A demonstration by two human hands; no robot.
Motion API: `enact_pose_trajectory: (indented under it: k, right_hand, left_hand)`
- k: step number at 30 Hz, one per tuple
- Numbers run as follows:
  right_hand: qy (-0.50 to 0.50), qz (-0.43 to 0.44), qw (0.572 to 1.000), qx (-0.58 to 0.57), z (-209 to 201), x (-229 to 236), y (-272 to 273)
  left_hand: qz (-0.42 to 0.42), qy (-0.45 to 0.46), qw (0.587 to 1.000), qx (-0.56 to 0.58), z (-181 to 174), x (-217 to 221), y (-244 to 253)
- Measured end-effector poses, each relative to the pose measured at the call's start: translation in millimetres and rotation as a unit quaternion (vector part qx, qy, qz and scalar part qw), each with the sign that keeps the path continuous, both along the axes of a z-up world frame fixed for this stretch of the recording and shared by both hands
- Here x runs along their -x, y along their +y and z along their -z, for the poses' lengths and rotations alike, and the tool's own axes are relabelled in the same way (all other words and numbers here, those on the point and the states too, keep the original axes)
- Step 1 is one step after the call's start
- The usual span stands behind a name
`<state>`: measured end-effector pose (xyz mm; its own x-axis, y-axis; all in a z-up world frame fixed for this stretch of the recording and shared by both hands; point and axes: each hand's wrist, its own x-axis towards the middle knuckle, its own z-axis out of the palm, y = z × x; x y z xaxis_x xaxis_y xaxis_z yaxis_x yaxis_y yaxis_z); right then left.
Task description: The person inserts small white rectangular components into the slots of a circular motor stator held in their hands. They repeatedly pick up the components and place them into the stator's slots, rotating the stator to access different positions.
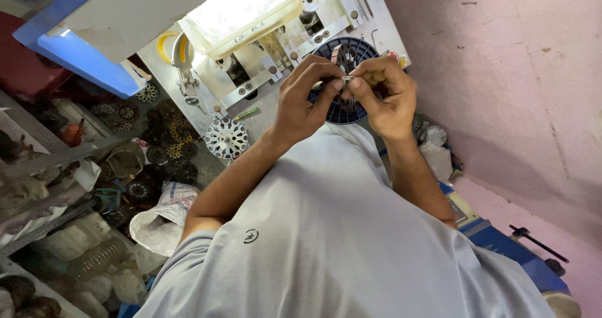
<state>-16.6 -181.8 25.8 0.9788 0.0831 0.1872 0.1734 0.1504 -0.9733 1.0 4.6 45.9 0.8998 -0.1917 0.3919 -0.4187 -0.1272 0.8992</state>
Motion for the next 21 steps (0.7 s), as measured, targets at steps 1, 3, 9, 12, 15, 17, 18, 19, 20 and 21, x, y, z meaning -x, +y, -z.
enact_pose_trajectory:
  k: [1, 3, 9, 12, 15, 17, 18, 19, 20, 21]
  right_hand:
    - [-0.012, 0.007, 0.999, 0.039, -2.6, -0.1, -0.6]
    - [-0.036, 0.02, 0.992, 0.117, -7.9, 0.5, -2.3]
    - [-0.125, 0.001, 0.973, 0.194, -19.2, 0.0, -2.1]
    - [-0.09, -0.024, 0.972, 0.216, -22.5, -1.2, -0.2]
    - [-0.126, 0.007, 0.959, 0.254, -26.8, -2.7, 3.1]
    - [-0.099, -0.001, 0.957, 0.272, -29.8, -4.5, 1.2]
    - [-0.085, -0.005, 0.956, 0.282, -30.3, -5.3, -0.1]
    - [-0.086, 0.007, 0.951, 0.296, -29.6, -6.8, -1.4]
    - [-0.086, 0.02, 0.947, 0.31, -27.9, -9.1, -3.1]
    - [-0.087, 0.032, 0.942, 0.324, -25.4, -11.4, -4.4]
  left_hand:
    - [-0.006, -0.011, 1.0, -0.004, -1.1, 0.4, 0.3]
    - [-0.009, -0.024, 1.0, -0.007, -3.4, 1.2, 2.0]
    - [0.003, -0.028, 1.0, 0.004, -5.2, 5.5, 7.2]
    - [-0.015, -0.049, 0.999, 0.002, 0.7, 10.6, 5.1]
    - [-0.028, -0.079, 0.996, -0.008, 11.0, 9.2, 2.2]
    - [-0.027, -0.121, 0.992, -0.034, 18.6, 4.0, 3.6]
    - [-0.022, -0.122, 0.991, -0.043, 21.9, 2.0, 3.4]
    - [-0.016, -0.123, 0.991, -0.052, 24.9, -0.1, 2.6]
    - [-0.01, -0.124, 0.99, -0.061, 27.3, -2.4, 1.9]
    - [-0.018, -0.115, 0.99, -0.083, 29.3, -5.1, 1.1]
